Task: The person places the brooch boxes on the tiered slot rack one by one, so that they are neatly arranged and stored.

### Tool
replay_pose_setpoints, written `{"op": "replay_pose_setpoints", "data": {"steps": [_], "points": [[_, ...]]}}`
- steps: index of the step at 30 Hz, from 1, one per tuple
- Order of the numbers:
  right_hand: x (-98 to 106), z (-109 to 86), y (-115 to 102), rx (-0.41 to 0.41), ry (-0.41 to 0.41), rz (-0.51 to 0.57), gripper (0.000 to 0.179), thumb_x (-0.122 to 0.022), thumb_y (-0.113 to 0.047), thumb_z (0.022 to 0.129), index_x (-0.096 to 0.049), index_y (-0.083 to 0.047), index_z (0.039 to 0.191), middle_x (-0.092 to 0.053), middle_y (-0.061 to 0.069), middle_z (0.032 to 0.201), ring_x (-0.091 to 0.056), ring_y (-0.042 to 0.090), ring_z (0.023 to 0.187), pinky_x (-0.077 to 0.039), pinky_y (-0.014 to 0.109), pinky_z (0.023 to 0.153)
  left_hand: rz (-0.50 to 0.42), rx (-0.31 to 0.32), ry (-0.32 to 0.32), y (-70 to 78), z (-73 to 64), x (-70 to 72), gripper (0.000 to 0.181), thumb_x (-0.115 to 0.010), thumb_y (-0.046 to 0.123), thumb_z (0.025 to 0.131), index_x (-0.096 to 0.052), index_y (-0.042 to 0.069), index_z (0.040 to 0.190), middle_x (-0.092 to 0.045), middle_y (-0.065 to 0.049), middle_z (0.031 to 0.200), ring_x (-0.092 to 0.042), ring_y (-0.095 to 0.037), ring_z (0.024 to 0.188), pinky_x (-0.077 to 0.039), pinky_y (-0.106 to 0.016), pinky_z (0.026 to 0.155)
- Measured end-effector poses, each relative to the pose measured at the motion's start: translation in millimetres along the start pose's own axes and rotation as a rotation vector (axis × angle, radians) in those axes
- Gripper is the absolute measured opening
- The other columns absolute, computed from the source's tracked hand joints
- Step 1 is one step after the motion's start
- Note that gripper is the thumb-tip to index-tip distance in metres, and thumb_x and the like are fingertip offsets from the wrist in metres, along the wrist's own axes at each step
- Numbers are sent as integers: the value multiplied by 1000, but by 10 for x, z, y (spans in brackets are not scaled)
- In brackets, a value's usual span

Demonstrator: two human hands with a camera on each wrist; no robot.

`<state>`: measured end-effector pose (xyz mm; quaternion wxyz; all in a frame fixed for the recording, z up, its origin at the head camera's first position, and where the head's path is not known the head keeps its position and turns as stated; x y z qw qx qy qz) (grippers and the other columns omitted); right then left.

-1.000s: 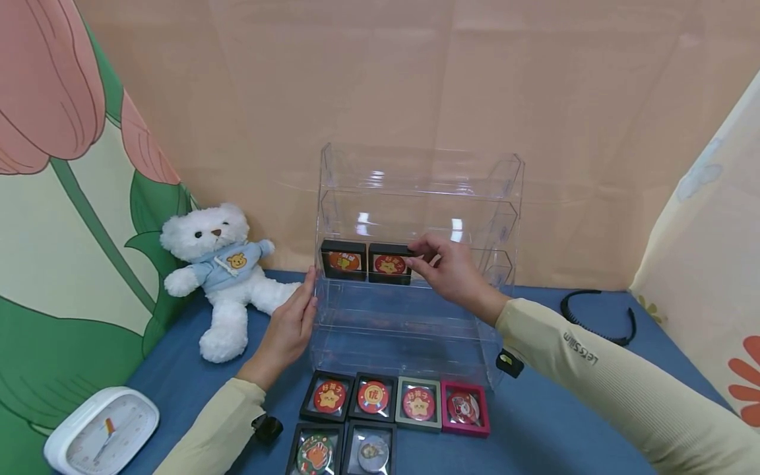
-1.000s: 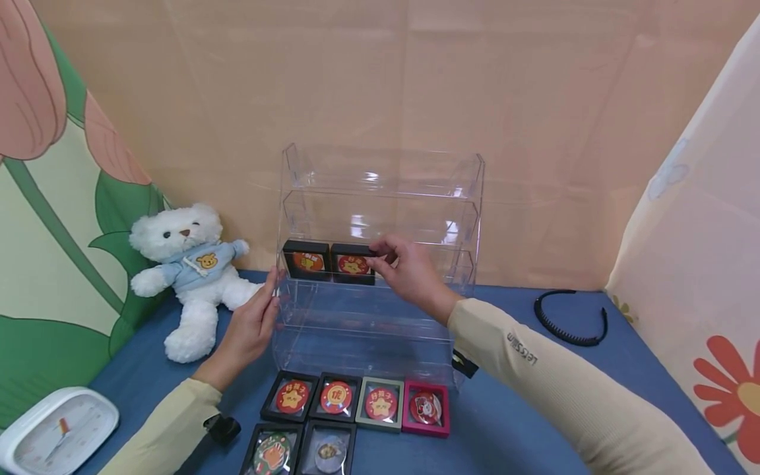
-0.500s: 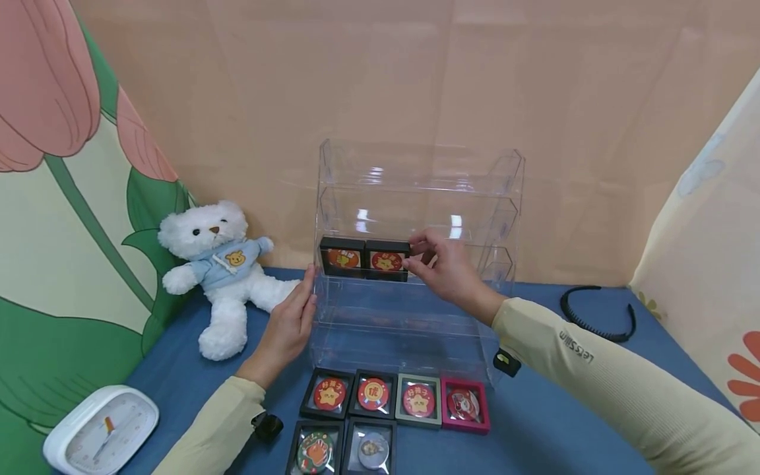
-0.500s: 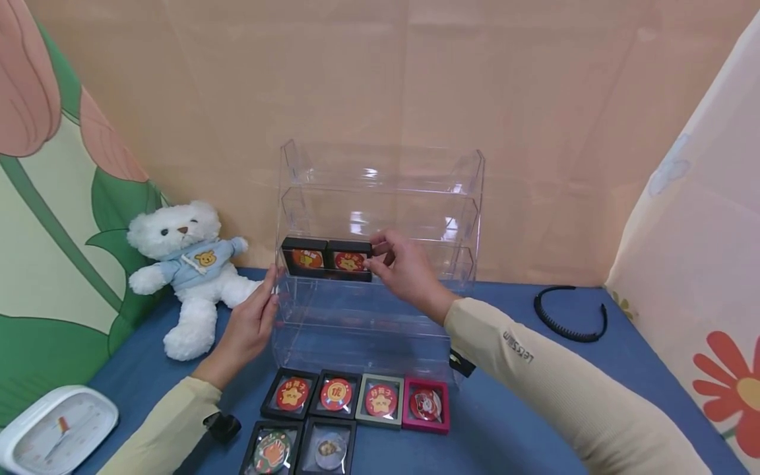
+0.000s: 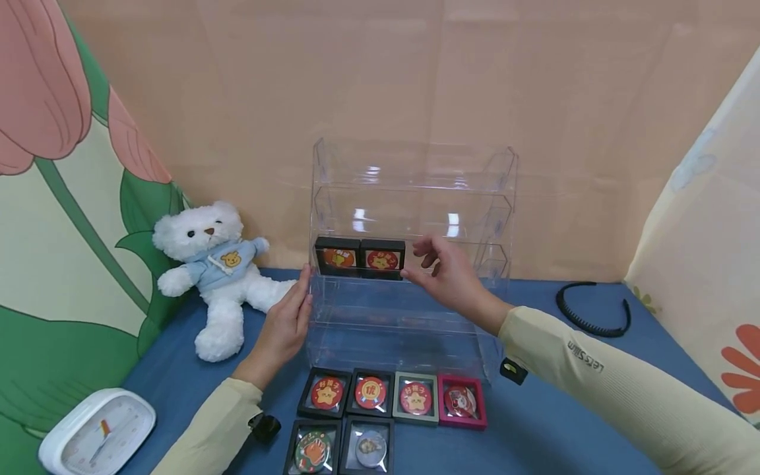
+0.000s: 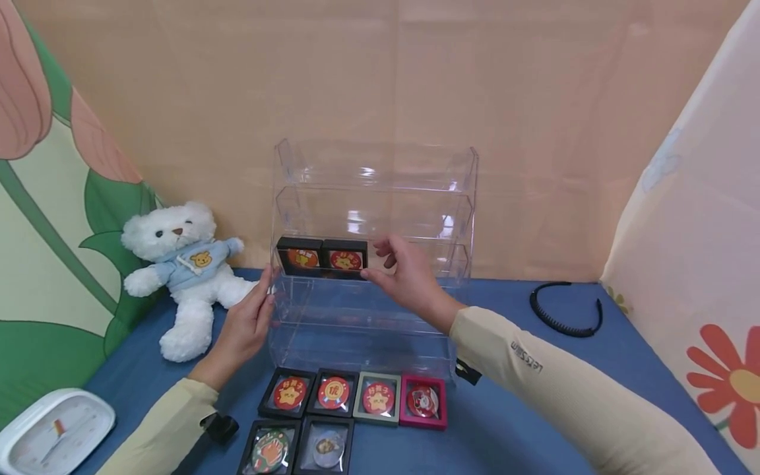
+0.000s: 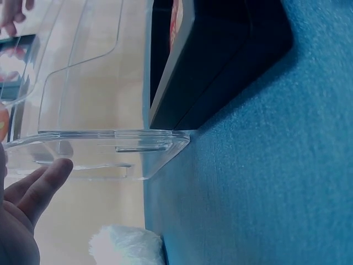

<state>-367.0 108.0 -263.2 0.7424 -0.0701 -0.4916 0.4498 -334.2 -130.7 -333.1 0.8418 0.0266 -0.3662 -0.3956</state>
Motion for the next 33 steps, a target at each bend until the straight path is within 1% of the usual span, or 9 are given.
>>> {"op": "replay_pose_setpoints", "data": {"steps": [3,6,9,13,17,21,26,28,33], "points": [[30,-120,-60,48,3,-28,38,-77,-23,82,-58,-8,111,-60,2,101,-55,17,82,-51,30,63,1,14,-2,-15,-23,3,65,-55,-5,92,-24,3,149,-37,-14,147,-41,-27,129,-38,-43,98],[43,-279,-140,106,-13,-48,35,-77,-22,81,-60,-6,107,-61,2,100,-54,15,81,-50,29,62,5,23,-4,-27,-45,12,67,-55,-6,92,-23,4,150,-37,-14,146,-42,-28,128,-39,-44,97],[42,-479,-170,122,-46,-57,33,-78,-22,80,-61,-8,104,-61,-1,97,-53,12,80,-49,28,61,2,26,-7,-32,-50,21,67,-55,-5,92,-23,5,150,-37,-14,146,-42,-28,128,-39,-45,97],[55,-775,-142,109,-86,-54,32,-78,-23,79,-60,-12,103,-59,-7,93,-52,9,80,-49,27,62,0,27,-16,-33,-43,12,67,-54,-4,93,-21,7,151,-36,-14,147,-41,-28,129,-39,-44,98],[83,-1029,-95,105,-109,-30,30,-80,-20,78,-60,-16,101,-58,-11,94,-53,9,81,-50,25,62,-2,29,-27,-25,-38,4,66,-53,-4,94,-20,6,151,-36,-14,147,-40,-28,129,-39,-45,98],[112,-1207,-48,115,-107,-18,29,-80,-17,78,-60,-18,99,-58,-13,93,-52,6,78,-50,24,59,-1,37,-31,-20,-28,21,67,-53,-3,94,-20,7,151,-36,-14,147,-40,-28,129,-39,-45,98],[124,-1394,9,123,-107,0,29,-79,-12,78,-60,-19,98,-58,-13,92,-54,10,75,-50,25,56,0,43,-36,-17,-6,32,68,-53,-2,94,-18,9,152,-35,-13,148,-40,-28,129,-38,-45,98],[110,-1472,56,105,-126,4,28,-79,-13,78,-59,-20,97,-57,-13,91,-53,11,74,-49,25,56,-5,39,-41,-7,-1,21,68,-53,-3,94,-18,9,152,-36,-14,147,-40,-28,129,-38,-45,98],[44,-1636,244,24,-191,-18,22,-77,-18,81,-60,-20,94,-58,-9,86,-52,5,71,-46,21,51,-9,38,-41,-1,-5,-4,70,-54,-3,94,-17,9,152,-35,-13,147,-40,-28,129,-38,-45,98]]}}
Point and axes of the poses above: each hand's wrist, its own z-axis towards the middle knuckle, its own x-axis out of the back of the hand, y = z × x, the point moved 10 cm from there along z, towards the middle knuckle
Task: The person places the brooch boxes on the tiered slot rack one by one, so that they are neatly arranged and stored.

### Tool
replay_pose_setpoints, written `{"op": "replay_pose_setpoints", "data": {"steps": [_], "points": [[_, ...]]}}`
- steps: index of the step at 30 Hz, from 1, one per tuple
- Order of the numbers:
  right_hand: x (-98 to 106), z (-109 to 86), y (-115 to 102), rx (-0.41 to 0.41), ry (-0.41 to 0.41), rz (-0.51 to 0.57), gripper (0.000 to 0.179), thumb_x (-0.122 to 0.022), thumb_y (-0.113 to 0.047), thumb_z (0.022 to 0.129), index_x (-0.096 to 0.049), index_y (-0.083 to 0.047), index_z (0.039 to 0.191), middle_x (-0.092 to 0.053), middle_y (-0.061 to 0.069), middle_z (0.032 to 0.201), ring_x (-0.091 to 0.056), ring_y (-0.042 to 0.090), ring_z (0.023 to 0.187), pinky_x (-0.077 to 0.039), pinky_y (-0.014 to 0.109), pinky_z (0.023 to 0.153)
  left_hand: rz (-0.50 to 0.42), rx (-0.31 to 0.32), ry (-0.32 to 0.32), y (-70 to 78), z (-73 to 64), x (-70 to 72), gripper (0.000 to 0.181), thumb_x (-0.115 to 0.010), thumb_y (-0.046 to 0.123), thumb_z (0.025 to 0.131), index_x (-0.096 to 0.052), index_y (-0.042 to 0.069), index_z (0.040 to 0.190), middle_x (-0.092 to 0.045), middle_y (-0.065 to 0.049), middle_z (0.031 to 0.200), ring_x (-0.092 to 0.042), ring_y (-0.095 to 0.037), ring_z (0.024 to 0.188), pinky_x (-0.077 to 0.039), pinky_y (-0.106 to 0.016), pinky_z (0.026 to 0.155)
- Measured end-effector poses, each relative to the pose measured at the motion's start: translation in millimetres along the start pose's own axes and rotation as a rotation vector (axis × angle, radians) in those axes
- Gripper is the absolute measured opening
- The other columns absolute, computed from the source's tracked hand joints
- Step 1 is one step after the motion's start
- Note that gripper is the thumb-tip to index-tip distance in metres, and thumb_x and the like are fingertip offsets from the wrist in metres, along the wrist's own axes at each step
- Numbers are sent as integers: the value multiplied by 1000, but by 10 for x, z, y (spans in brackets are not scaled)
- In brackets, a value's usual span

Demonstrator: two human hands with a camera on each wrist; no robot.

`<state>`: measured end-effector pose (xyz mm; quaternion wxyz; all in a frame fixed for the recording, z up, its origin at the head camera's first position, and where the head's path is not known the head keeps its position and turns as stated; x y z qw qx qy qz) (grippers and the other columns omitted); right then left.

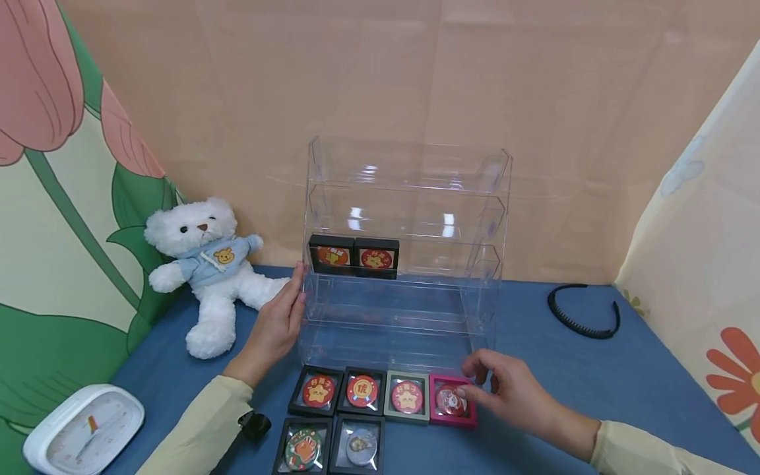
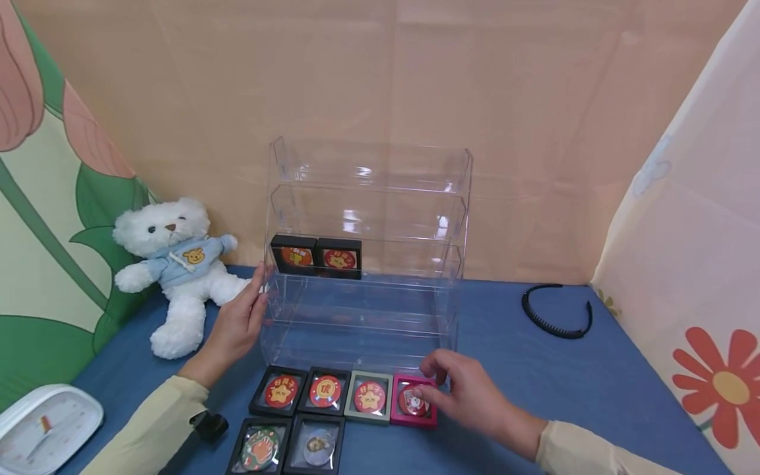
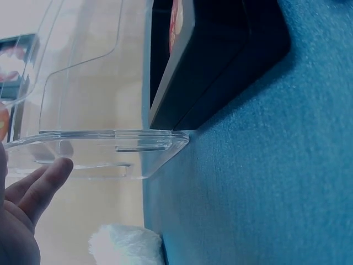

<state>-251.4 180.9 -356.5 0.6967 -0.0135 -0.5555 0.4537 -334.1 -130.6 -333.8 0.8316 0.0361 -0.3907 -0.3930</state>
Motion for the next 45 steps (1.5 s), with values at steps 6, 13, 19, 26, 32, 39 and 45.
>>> {"op": "replay_pose_setpoints", "data": {"steps": [6,13,19,26,32,39,45], "points": [[-98,-114,241,-112,-54,-18,18,-76,-18,82,-61,-18,92,-57,-11,82,-51,2,68,-45,21,51,0,-3,-1,3,3,-4,72,-54,-5,93,-17,9,152,-34,-13,149,-39,-27,130,-37,-44,99],[-177,-205,374,-177,-112,2,21,-72,-30,85,-62,-14,95,-55,-16,75,-52,2,64,-47,22,53,-2,19,-19,-7,-9,-9,71,-53,-3,94,-16,11,152,-32,-13,149,-37,-28,132,-36,-45,100],[-280,-264,491,-255,-158,17,23,-68,-34,88,-61,-15,98,-57,-16,76,-53,2,66,-48,23,56,-3,15,-21,-14,-18,-11,73,-54,-5,93,-15,11,152,-32,-13,150,-37,-28,132,-37,-45,99],[-396,-299,543,-269,-206,45,26,-69,-33,87,-58,-14,101,-56,-14,75,-53,2,64,-47,23,53,5,-7,5,-10,-25,3,72,-54,-7,92,-17,8,152,-34,-13,148,-39,-29,130,-37,-44,98],[-381,-327,580,-295,-214,73,34,-72,-31,85,-55,-10,107,-58,-11,78,-56,2,65,-49,23,54,5,-33,19,21,-11,12,68,-54,-6,92,-20,5,151,-35,-14,148,-40,-29,129,-37,-44,98],[-344,-387,599,-308,-265,114,43,-73,-31,84,-53,-6,114,-59,-7,82,-55,4,65,-48,24,54,5,-4,-2,-15,-10,-13,70,-53,-5,93,-18,9,152,-34,-14,148,-39,-29,130,-38,-45,98],[-377,-435,663,-357,-340,122,58,-71,-35,85,-52,2,126,-60,-7,86,-54,5,65,-48,25,54,13,-12,3,-16,-16,-15,72,-55,-7,91,-18,7,152,-33,-14,149,-39,-29,130,-37,-44,99]]}}
Point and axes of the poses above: each hand's wrist, its own z-axis towards the middle knuckle, its own x-axis out of the back of the hand, y = z × x, the point moved 10 cm from there along z, towards the middle knuckle
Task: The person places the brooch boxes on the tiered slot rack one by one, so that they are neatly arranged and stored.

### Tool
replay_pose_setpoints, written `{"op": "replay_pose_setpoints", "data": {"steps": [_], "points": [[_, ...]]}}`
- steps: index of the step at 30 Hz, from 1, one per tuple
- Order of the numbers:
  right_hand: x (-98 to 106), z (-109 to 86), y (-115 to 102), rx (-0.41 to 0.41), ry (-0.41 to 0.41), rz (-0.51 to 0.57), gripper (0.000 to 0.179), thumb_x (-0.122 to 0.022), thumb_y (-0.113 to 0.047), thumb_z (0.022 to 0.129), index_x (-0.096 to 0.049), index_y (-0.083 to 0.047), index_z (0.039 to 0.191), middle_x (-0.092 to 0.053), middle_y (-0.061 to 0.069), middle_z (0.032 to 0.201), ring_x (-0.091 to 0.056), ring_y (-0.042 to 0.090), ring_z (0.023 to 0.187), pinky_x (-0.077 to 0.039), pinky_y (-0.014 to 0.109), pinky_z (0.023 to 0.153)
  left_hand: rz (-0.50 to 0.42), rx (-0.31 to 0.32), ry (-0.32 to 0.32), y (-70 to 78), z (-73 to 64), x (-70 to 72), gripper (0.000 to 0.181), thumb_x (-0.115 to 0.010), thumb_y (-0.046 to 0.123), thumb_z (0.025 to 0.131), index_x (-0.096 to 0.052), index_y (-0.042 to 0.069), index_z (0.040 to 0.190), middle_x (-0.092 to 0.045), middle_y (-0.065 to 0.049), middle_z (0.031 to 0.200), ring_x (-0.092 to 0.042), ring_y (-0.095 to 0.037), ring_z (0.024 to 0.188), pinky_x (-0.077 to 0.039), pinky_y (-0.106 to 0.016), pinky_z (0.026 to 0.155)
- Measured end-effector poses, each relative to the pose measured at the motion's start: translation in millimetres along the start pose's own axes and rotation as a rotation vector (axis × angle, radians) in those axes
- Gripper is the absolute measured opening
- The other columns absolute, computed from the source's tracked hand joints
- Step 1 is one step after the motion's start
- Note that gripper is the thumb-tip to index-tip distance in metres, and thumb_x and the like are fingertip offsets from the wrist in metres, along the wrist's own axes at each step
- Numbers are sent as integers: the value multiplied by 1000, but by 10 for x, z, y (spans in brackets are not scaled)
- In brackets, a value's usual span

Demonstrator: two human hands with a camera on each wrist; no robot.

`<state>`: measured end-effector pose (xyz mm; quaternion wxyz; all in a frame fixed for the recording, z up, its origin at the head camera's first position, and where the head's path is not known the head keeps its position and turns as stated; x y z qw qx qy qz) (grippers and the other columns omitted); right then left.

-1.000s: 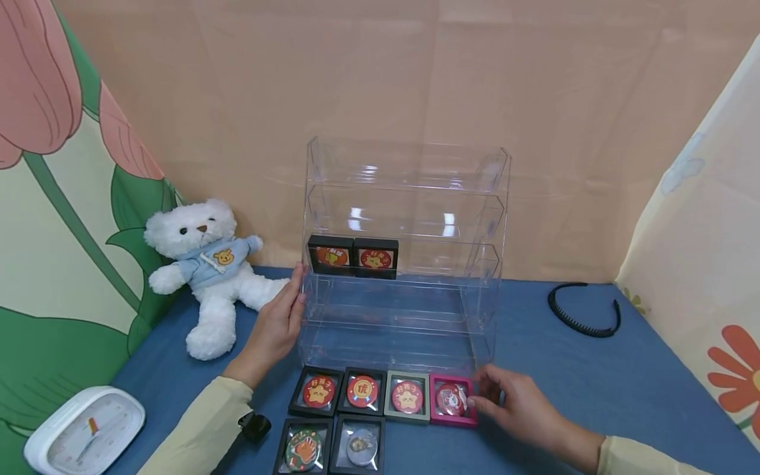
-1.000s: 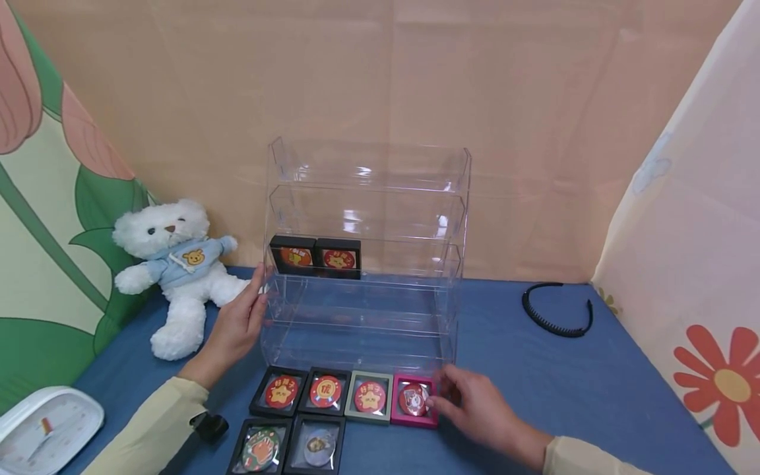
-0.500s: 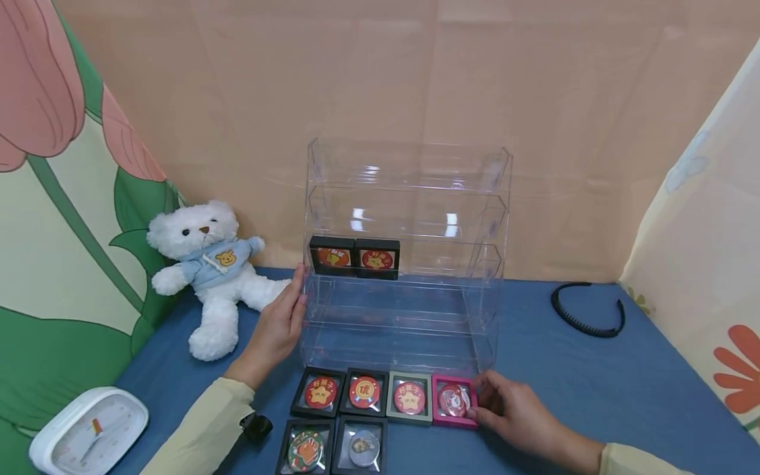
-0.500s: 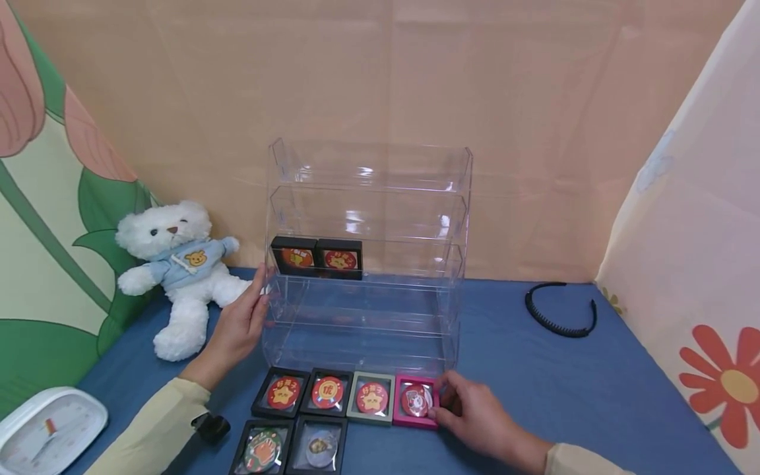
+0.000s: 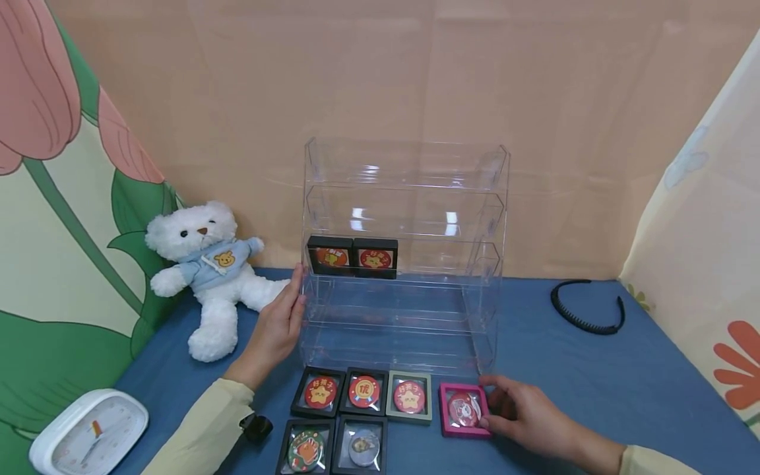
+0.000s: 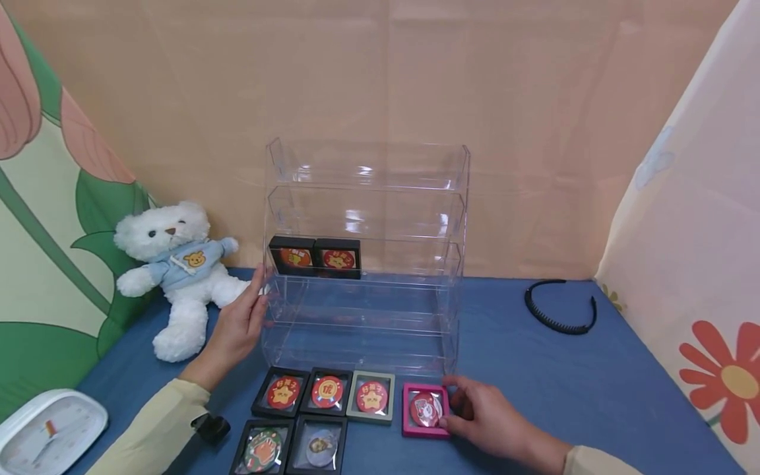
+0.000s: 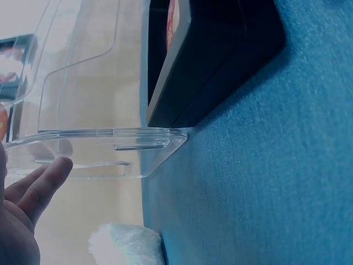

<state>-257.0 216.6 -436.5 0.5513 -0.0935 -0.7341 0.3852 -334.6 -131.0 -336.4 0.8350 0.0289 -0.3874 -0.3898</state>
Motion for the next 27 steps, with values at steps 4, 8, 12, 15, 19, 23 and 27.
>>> {"op": "replay_pose_setpoints", "data": {"steps": [4,8,12,15,19,23,27], "points": [[-8,16,-7,24,-33,4,62,-69,-37,86,-51,5,129,-60,-8,86,-54,4,65,-47,25,54,-2,-7,6,2,-3,7,72,-55,-8,91,-19,6,151,-33,-14,148,-39,-29,130,-37,-44,99],[-10,24,-24,65,-56,25,62,-68,-35,87,-51,8,128,-60,-7,86,-54,4,63,-47,25,52,-8,-1,-5,-4,-7,-3,70,-54,-6,93,-18,7,151,-33,-14,148,-38,-28,130,-37,-44,99],[-14,40,-6,54,-76,35,61,-68,-35,88,-51,8,128,-60,-7,86,-53,5,62,-47,25,51,-11,-9,2,7,-1,9,67,-52,-5,94,-19,6,151,-34,-14,148,-39,-28,130,-37,-44,99],[-12,50,16,26,-83,39,57,-67,-35,88,-53,4,126,-60,-6,87,-54,6,62,-47,26,52,-9,-19,13,19,4,22,65,-52,-5,94,-20,4,150,-34,-15,148,-39,-29,130,-36,-42,100],[-16,53,17,17,-87,64,52,-68,-34,88,-54,1,123,-60,-5,87,-54,8,63,-47,26,52,-2,-18,17,18,2,26,66,-52,-5,94,-20,4,150,-34,-15,148,-39,-29,129,-36,-42,99],[-22,51,15,14,-87,82,48,-69,-33,87,-54,-2,120,-61,-4,87,-55,9,64,-47,26,53,-4,-6,4,4,-1,11,67,-53,-4,94,-19,7,151,-33,-14,149,-39,-28,130,-37,-44,99],[-16,39,7,21,-76,93,45,-71,-33,85,-53,-5,116,-60,-3,86,-56,10,67,-48,27,56,-7,3,-6,2,-3,3,68,-53,-3,94,-18,8,152,-33,-14,149,-38,-28,130,-38,-45,99]]}}
Point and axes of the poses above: each hand's wrist, its own z-axis towards the middle knuckle, its own x-axis out of the back of the hand, y = z × x, the point moved 10 cm from there along z, towards the middle knuckle
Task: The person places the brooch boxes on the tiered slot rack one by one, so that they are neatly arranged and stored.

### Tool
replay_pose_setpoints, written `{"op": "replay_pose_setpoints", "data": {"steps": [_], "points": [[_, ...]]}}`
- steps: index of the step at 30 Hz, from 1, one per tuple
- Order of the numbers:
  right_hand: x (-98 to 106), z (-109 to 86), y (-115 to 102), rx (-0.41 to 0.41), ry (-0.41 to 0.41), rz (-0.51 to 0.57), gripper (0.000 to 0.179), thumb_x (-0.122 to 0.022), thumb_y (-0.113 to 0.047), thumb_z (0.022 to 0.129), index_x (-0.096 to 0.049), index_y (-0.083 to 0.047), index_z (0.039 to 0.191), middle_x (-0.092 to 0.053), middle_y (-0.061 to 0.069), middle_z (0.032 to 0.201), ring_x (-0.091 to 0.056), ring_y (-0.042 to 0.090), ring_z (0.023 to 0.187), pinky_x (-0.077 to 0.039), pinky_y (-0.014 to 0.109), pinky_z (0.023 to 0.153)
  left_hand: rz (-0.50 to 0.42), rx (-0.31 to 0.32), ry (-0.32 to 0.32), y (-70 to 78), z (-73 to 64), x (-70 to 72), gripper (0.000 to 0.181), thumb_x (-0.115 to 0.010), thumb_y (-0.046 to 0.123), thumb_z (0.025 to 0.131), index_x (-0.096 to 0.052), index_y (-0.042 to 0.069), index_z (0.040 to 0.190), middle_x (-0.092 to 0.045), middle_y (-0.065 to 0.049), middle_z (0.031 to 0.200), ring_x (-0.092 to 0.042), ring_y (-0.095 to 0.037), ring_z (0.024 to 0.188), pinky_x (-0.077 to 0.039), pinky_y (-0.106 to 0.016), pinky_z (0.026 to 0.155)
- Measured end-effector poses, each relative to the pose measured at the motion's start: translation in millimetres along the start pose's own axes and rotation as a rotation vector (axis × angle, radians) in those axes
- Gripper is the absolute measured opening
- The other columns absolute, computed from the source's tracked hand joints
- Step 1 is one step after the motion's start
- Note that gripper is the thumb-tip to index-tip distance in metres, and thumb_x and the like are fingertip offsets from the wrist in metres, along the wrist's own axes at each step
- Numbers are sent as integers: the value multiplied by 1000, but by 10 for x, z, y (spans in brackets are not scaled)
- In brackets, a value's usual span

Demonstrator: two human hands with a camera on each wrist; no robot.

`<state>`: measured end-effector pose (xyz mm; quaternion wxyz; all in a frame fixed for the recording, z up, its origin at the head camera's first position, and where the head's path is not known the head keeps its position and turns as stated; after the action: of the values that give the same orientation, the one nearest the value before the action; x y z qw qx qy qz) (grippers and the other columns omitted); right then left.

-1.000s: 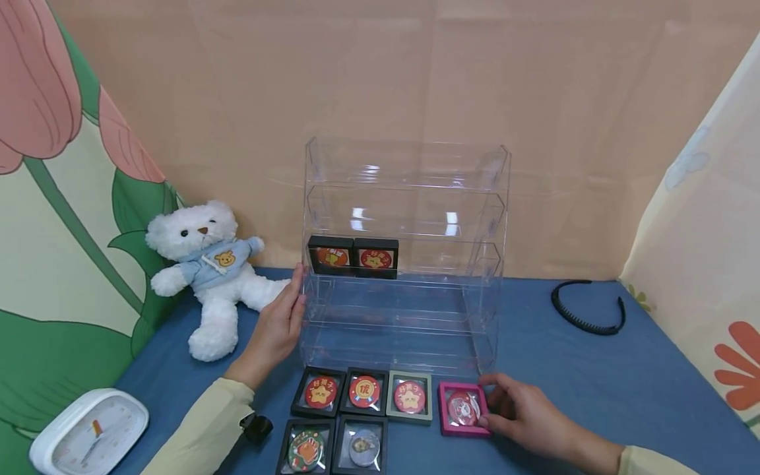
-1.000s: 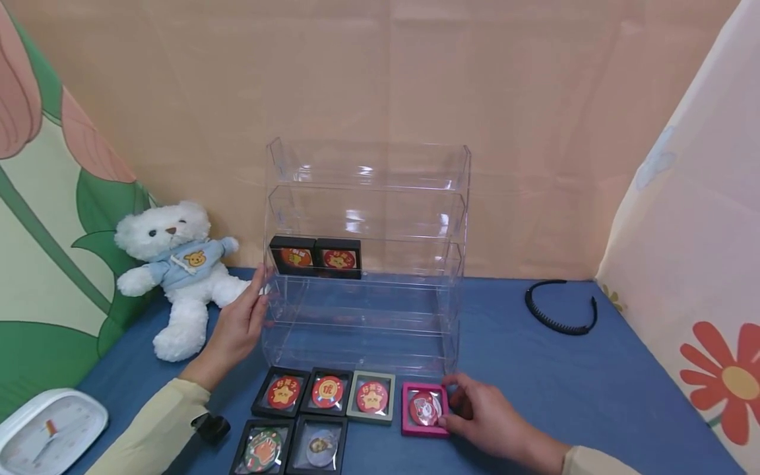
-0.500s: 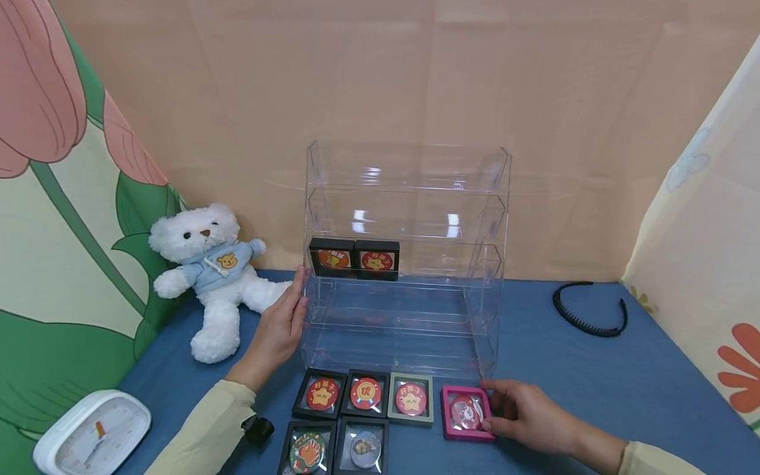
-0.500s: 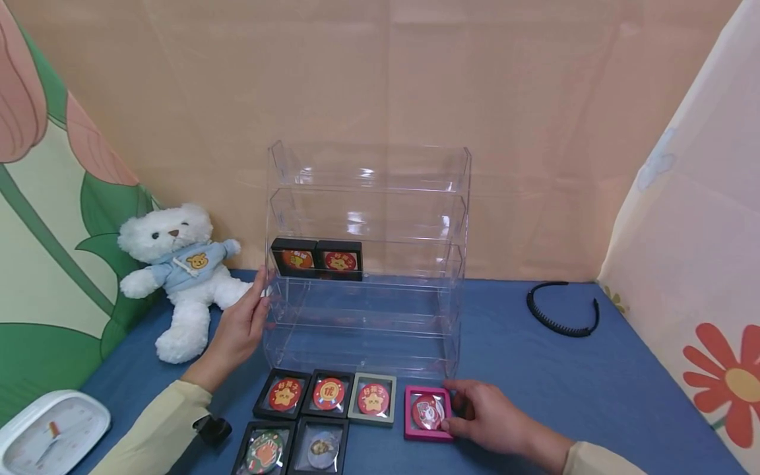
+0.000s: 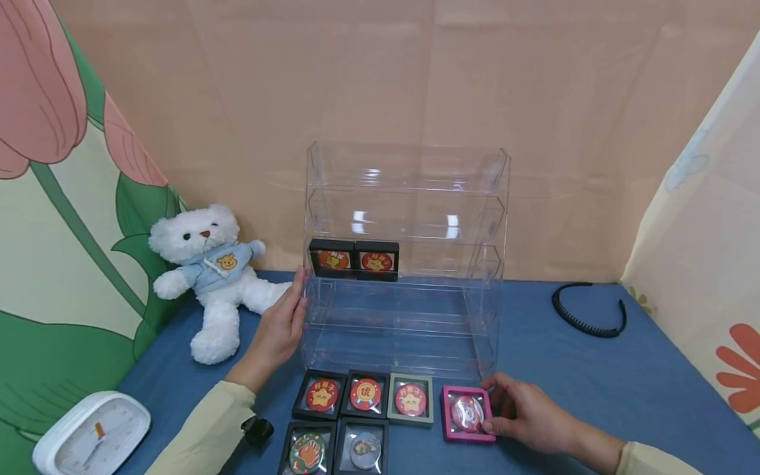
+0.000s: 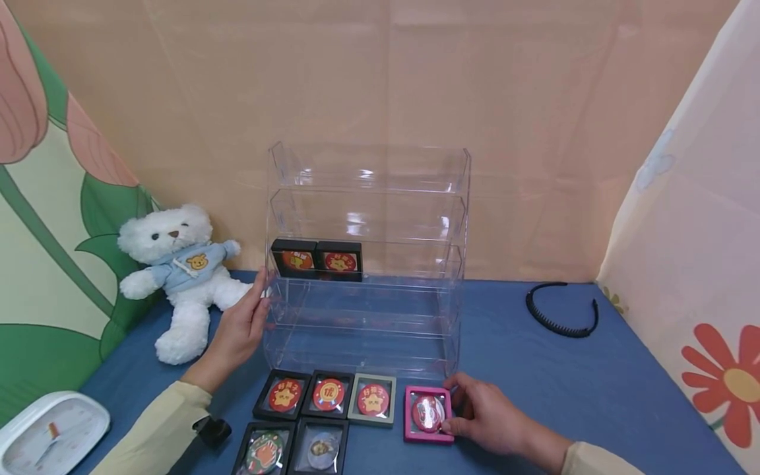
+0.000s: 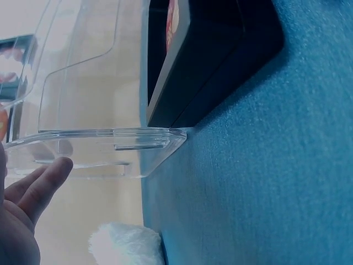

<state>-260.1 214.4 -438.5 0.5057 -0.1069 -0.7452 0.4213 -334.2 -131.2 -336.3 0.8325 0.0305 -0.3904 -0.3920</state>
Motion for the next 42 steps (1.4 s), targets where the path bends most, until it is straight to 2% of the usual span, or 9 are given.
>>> {"op": "replay_pose_setpoints", "data": {"steps": [11,22,27,35,42], "points": [[99,-71,-131,58,113,-9,40,-76,-33,80,-53,-11,105,-60,-5,92,-58,9,76,-49,26,58,14,-15,16,11,-7,12,69,-55,-6,92,-20,4,150,-34,-14,148,-40,-30,129,-38,-45,98],[214,-139,-160,74,274,-10,16,-67,-31,88,-61,-17,91,-62,-11,83,-59,8,74,-51,27,56,1,4,-2,9,-18,-8,68,-53,-2,95,-18,9,152,-34,-14,148,-40,-29,129,-38,-46,98],[243,-168,-194,94,321,-23,15,-68,-31,88,-62,-17,88,-62,-12,81,-60,8,73,-52,27,57,1,3,-1,16,-13,-7,67,-52,-1,95,-18,8,152,-34,-14,149,-40,-29,130,-38,-45,99],[329,-221,-293,184,422,-44,9,-69,-25,87,-62,-20,86,-64,-13,82,-60,7,71,-52,27,55,2,5,-2,29,-12,6,66,-52,-1,95,-19,8,152,-34,-14,148,-39,-29,130,-37,-45,99],[451,-234,-350,193,477,-68,11,-72,-20,86,-61,-19,84,-66,-8,82,-60,7,67,-52,27,53,9,2,1,31,-15,10,69,-54,-3,94,-18,8,152,-34,-15,148,-40,-30,129,-38,-45,99]]}}
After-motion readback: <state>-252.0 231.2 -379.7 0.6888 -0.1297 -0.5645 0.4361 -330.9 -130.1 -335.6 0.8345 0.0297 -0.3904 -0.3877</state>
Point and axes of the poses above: each hand's wrist, its own z-axis towards the middle knuckle, its own x-axis out of the back of the hand, y = z × x, the point moved 10 cm from there along z, towards the middle knuckle
